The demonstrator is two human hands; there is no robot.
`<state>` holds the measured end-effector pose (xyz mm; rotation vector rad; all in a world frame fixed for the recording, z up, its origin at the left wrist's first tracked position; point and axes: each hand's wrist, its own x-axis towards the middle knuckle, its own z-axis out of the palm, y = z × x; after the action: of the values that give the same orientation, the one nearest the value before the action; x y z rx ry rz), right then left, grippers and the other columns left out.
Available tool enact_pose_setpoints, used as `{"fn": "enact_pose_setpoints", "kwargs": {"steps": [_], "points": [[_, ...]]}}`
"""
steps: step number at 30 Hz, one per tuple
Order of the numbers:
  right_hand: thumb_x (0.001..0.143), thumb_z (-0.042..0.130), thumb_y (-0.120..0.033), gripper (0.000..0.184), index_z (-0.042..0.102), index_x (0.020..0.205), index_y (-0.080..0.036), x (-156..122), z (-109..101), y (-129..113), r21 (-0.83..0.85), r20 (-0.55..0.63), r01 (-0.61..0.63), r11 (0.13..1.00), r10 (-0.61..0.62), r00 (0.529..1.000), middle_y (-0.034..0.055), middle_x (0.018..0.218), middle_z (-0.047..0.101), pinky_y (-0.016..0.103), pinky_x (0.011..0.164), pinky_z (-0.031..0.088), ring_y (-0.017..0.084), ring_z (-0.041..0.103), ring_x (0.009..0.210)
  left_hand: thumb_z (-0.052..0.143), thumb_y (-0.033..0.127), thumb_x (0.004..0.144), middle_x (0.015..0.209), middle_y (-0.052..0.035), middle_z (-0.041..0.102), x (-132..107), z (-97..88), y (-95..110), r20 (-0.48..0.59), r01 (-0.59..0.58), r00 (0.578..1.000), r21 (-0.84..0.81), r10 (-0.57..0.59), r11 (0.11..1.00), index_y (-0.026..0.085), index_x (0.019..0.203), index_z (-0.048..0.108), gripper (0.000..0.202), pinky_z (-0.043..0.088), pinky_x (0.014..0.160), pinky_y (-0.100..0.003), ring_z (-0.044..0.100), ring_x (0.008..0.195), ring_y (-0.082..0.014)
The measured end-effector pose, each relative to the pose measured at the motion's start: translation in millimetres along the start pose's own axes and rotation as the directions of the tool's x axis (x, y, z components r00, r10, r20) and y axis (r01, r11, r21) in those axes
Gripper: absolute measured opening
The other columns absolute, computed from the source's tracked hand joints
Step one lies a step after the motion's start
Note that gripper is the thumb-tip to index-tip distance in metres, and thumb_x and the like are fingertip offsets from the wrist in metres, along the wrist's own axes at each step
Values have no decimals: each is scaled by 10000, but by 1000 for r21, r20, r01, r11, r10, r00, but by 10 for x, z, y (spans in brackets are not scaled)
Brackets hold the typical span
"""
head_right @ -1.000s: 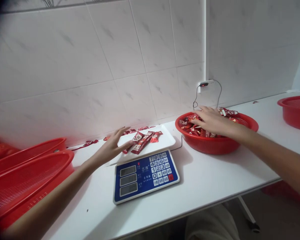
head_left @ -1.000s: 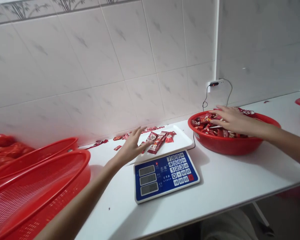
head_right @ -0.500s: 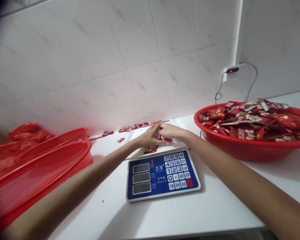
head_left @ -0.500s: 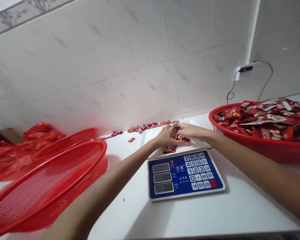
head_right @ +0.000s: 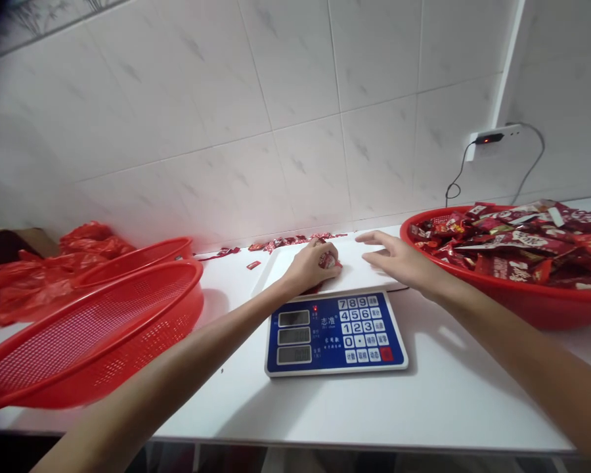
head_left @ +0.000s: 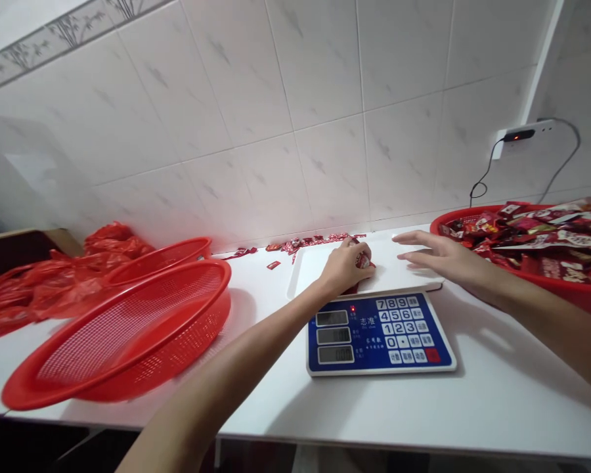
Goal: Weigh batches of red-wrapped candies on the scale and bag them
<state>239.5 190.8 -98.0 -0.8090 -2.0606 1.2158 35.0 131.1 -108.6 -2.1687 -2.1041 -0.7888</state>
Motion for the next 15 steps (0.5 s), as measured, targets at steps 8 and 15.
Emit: {"fn": "enact_pose_setpoints", "kwargs": {"steps": [8, 15], "points": [[878, 565, -369, 394, 627, 1247, -246, -350, -536, -201, -241, -316, 66, 968, -143, 938, 96, 1011, 734, 436, 872, 533, 277, 688, 963, 719, 176, 725, 1082, -67, 604, 15, -69, -31, -103, -78, 992, -96, 68, 992, 213, 841, 614, 161, 527, 878, -409, 609, 941, -232], [921, 520, -308, 354, 689, 1207, -184, -291, -1058, -48, -762, -304, -114, 637, -198, 932, 183, 1247, 685, 484, 960, 444, 338, 619, 1167, 628, 269, 759, 868, -21, 657, 245, -564, -81, -179, -58, 984, -180, 25, 982, 207, 873, 575, 140, 516, 697, -302, 616, 761, -173]]}}
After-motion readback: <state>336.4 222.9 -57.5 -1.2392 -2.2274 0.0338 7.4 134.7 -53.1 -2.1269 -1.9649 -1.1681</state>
